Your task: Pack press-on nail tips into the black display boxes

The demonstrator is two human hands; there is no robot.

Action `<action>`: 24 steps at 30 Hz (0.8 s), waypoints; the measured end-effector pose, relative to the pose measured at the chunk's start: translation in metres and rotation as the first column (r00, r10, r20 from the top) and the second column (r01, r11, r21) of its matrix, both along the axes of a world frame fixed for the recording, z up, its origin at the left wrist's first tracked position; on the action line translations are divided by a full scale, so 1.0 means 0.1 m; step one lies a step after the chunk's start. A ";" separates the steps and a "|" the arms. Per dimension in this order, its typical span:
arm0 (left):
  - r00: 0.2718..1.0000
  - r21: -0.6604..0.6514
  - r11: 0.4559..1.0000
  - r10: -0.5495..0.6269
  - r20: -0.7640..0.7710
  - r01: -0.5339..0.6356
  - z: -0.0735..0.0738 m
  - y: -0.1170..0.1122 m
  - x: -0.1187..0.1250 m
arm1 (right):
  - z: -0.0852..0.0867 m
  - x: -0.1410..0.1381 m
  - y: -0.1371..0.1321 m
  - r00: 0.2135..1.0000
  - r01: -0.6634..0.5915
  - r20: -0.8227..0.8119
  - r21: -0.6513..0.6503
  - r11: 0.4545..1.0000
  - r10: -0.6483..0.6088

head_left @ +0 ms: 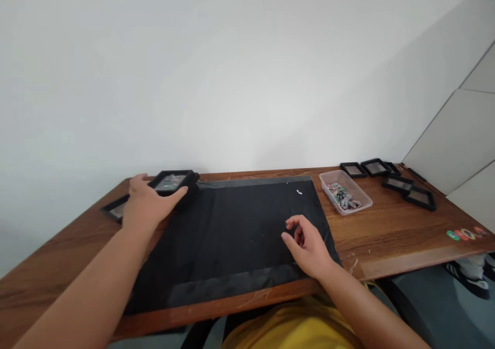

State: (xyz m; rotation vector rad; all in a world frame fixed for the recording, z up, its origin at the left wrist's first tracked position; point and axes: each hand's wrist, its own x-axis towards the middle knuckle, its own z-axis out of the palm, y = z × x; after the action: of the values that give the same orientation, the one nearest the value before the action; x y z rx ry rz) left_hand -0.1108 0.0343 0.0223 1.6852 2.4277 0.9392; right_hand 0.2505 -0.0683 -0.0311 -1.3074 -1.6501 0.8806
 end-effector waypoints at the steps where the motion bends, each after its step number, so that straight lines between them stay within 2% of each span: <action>1: 0.999 -0.009 1.000 0.027 0.019 -0.027 0.01 -0.01 0.00 | 0.00 0.00 0.00 1.000 -0.001 0.005 -0.001 1.000 0.001; 3: 0.996 -0.028 0.997 0.071 0.047 -0.070 0.05 -0.04 0.02 | 0.00 0.00 -0.01 1.000 -0.006 0.015 0.002 1.000 0.006; 9: 0.994 -0.062 0.993 0.099 0.045 -0.096 0.11 -0.15 0.04 | 0.00 0.00 -0.03 0.999 -0.020 0.044 -0.003 1.000 0.021; 13: 0.990 -0.048 0.989 0.140 0.023 -0.138 0.07 -0.18 -0.04 | 0.00 0.00 -0.04 0.998 -0.027 0.060 0.023 0.999 0.026; 17: 0.973 -0.059 0.971 0.231 0.013 -0.230 -0.02 -0.20 -0.16 | -0.02 0.00 -0.04 0.996 -0.039 0.079 0.051 0.998 0.035; 21: 0.972 0.016 0.971 0.237 0.013 -0.237 -0.10 -0.24 -0.20 | -0.04 -0.01 -0.05 0.996 -0.038 0.087 0.058 0.998 0.033; 24: 0.972 0.085 0.969 0.229 0.050 -0.233 -0.09 -0.23 -0.17 | -0.04 0.00 -0.05 0.995 -0.032 0.094 0.053 0.998 0.027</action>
State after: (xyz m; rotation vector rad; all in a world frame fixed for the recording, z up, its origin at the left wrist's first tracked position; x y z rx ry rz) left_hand -0.1278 0.0111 0.0134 1.4128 2.6346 1.1137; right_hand 0.2502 -0.0733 -0.0346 -1.3076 -1.7577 0.7970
